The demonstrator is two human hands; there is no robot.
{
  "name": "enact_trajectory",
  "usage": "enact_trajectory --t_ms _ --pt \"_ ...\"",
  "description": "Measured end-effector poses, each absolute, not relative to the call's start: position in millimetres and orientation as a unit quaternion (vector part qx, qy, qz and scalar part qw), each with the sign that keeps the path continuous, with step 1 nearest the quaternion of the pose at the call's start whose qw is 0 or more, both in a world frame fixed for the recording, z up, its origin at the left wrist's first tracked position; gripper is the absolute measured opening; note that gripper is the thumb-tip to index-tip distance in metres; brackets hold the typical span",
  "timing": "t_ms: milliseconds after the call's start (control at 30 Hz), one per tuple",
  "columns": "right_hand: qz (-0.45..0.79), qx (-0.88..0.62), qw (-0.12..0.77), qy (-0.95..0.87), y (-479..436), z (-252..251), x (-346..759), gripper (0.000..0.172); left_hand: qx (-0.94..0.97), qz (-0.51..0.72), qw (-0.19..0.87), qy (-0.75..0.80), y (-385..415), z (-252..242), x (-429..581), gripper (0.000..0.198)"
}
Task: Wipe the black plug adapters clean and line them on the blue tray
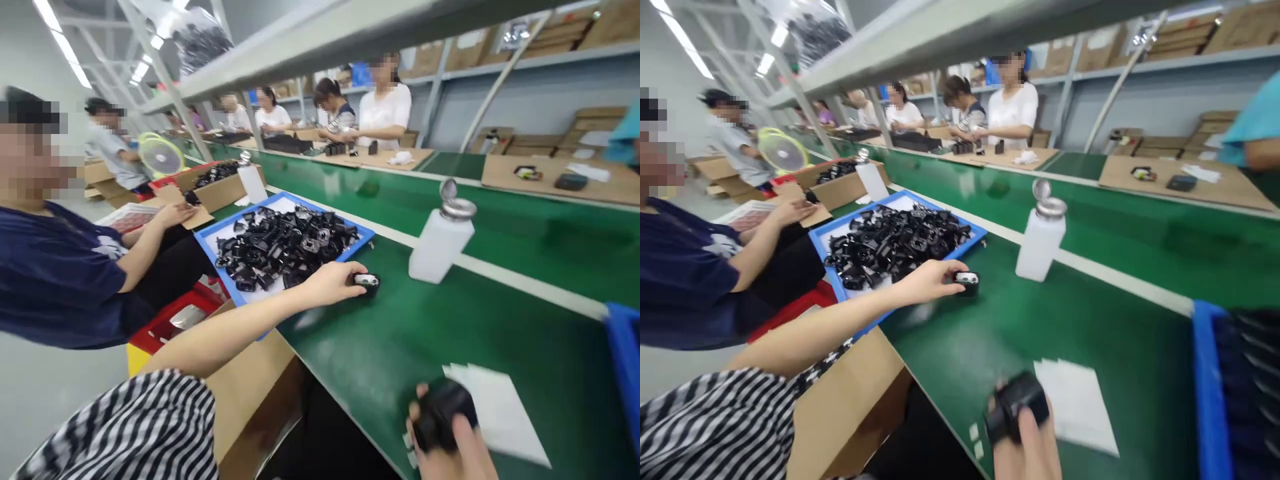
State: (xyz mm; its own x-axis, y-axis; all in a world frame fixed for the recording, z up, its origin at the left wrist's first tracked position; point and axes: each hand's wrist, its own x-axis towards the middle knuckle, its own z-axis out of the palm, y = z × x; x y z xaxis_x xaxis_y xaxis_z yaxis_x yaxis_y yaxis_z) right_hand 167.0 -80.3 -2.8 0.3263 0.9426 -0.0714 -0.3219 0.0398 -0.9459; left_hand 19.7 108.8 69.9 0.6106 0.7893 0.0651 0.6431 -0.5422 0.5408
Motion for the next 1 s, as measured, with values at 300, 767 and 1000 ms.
enact_trajectory --t_ms 300,767,1000 --pt "0.519 -0.360 0.763 -0.134 -72 34 126 0.033 0.778 0.339 0.313 0.426 29 39 10 0.036" --pt "0.303 -0.533 0.673 -0.413 -89 40 113 0.033 0.646 0.471 0.521 0.298 -35 42 0 0.013" --pt "0.106 -0.677 0.305 -0.661 -137 53 141 0.028 0.873 0.344 0.296 0.180 -54 49 14 0.017"
